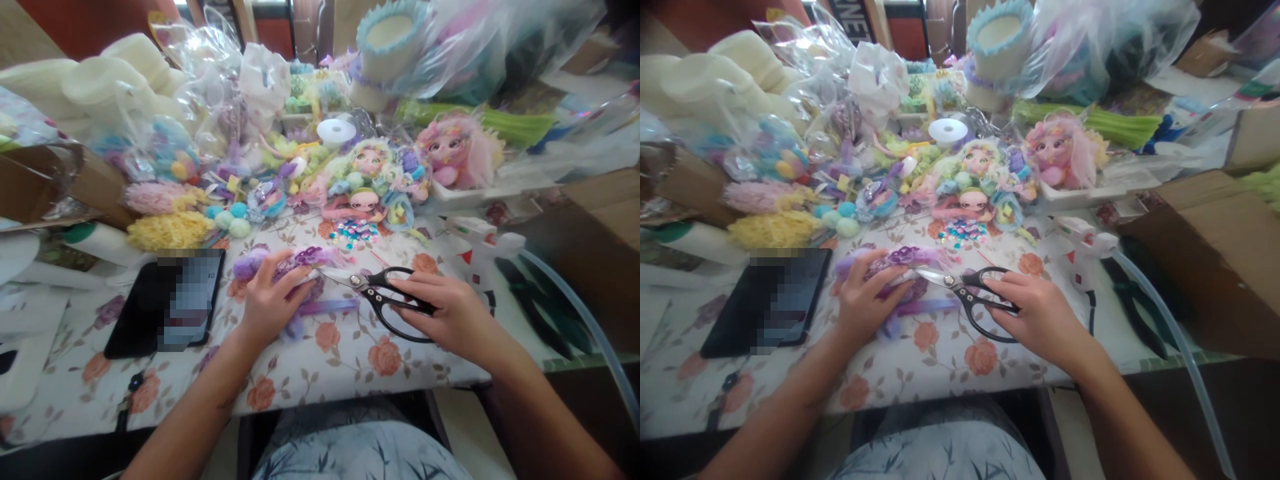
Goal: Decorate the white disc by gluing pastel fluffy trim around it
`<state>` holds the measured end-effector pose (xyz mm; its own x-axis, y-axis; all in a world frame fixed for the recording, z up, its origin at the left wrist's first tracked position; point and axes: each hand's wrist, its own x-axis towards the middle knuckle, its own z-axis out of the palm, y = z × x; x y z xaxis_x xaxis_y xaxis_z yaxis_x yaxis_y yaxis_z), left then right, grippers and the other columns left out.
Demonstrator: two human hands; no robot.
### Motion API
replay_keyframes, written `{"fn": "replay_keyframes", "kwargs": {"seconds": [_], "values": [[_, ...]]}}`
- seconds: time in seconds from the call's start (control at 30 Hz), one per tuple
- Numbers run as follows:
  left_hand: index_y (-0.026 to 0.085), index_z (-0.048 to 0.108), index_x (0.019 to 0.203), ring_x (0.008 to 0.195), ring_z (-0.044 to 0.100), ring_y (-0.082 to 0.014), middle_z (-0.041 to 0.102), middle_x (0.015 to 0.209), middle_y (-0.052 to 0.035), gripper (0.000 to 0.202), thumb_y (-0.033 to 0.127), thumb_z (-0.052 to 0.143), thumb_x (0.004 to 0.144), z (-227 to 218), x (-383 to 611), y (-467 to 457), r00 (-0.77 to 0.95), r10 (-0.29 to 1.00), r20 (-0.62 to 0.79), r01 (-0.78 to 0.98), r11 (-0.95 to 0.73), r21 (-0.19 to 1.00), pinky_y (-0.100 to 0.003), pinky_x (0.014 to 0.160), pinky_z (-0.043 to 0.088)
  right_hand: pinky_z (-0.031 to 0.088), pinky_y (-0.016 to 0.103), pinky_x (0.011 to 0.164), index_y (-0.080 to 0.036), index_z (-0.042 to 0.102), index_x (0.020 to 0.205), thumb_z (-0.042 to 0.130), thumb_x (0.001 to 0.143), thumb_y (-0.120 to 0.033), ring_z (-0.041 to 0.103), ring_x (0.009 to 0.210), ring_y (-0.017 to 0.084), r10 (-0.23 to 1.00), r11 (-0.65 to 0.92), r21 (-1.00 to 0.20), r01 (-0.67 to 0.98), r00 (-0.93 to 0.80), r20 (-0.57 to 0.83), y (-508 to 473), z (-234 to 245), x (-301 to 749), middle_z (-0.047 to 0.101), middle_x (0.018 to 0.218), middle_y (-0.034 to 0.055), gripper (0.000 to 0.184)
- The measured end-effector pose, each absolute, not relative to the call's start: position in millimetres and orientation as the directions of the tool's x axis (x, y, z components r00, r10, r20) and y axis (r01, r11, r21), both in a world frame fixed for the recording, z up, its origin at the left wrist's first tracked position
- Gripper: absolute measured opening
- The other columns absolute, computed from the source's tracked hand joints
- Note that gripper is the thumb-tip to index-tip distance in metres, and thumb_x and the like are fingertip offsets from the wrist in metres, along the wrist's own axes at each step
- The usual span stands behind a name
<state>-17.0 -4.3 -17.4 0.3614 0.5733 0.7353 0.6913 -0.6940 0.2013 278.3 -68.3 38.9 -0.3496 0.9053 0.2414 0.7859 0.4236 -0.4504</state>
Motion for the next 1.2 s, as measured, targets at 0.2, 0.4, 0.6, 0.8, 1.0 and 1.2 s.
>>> {"fn": "replay_keyframes", "kwargs": {"seconds": [0.2, 0.4, 0.6, 0.8, 1.0, 1.2], "values": [[0.021, 0.070, 0.101, 0.102, 0.067, -0.0229, 0.064, 0.116, -0.0119, 0.017, 0.024, 0.073, 0.085, -18.4, -16.9, -4.5, 0.353, 0.589, 0.727, 0.705, -0.678, 0.206, -0.032, 0.084, 0.058, 0.058, 0.032, 0.068, -0.015, 0.074, 0.111, 0.058, 0.091, -0.024, 0.075, 0.086, 0.025, 0.897, 0.441, -0.411, 0.798, -0.371, 0.240, -63.1, 44.2, 275.6, 0.077, 0.105, 0.0118, 0.028], [0.022, 0.071, 0.098, 0.101, 0.068, -0.0219, 0.064, 0.115, -0.0104, 0.014, 0.026, 0.072, 0.085, -17.1, -16.3, -5.2, 0.350, 0.583, 0.733, 0.721, -0.667, 0.187, -0.030, 0.081, 0.057, 0.056, 0.031, 0.071, -0.017, 0.073, 0.113, 0.060, 0.090, -0.023, 0.074, 0.086, 0.023, 0.904, 0.427, -0.422, 0.799, -0.380, 0.195, -61.1, 47.5, 276.1, 0.077, 0.104, 0.0094, 0.027], [0.021, 0.070, 0.096, 0.100, 0.067, -0.0202, 0.064, 0.113, -0.0095, 0.013, 0.026, 0.074, 0.085, -15.9, -15.3, -5.9, 0.364, 0.562, 0.742, 0.734, -0.664, 0.143, -0.027, 0.080, 0.056, 0.053, 0.030, 0.069, -0.016, 0.071, 0.115, 0.061, 0.088, -0.019, 0.071, 0.082, 0.021, 0.898, 0.433, -0.416, 0.800, -0.424, 0.118, -58.8, 58.2, 277.3, 0.074, 0.094, 0.0060, 0.029], [0.020, 0.070, 0.095, 0.099, 0.067, -0.0218, 0.064, 0.113, -0.0112, 0.012, 0.024, 0.073, 0.085, -16.8, -15.2, -6.7, 0.376, 0.556, 0.742, 0.737, -0.664, 0.125, -0.029, 0.081, 0.056, 0.053, 0.033, 0.072, -0.018, 0.071, 0.113, 0.059, 0.089, -0.019, 0.070, 0.086, 0.024, 0.883, 0.453, -0.357, 0.817, -0.465, 0.057, -54.5, 70.2, 278.0, 0.074, 0.099, 0.0065, 0.027], [0.019, 0.070, 0.095, 0.099, 0.066, -0.0229, 0.063, 0.113, -0.0129, 0.012, 0.024, 0.073, 0.084, -16.5, -15.0, -7.3, 0.396, 0.540, 0.743, 0.742, -0.665, 0.088, -0.030, 0.080, 0.056, 0.054, 0.033, 0.076, -0.018, 0.071, 0.113, 0.063, 0.085, -0.015, 0.074, 0.092, 0.026, 0.860, 0.500, -0.282, 0.819, -0.507, 0.056, -49.2, 75.9, 277.9, 0.076, 0.107, 0.0091, 0.030], [0.020, 0.071, 0.094, 0.098, 0.066, -0.0221, 0.064, 0.113, -0.0118, 0.011, 0.026, 0.073, 0.085, -16.9, -15.3, -8.3, 0.412, 0.535, 0.738, 0.757, -0.651, 0.050, -0.029, 0.079, 0.054, 0.054, 0.032, 0.076, -0.018, 0.073, 0.111, 0.065, 0.082, -0.013, 0.074, 0.092, 0.026, 0.857, 0.498, -0.289, 0.818, -0.514, 0.022, -45.2, 79.0, 278.3, 0.077, 0.107, 0.0089, 0.030]]}}
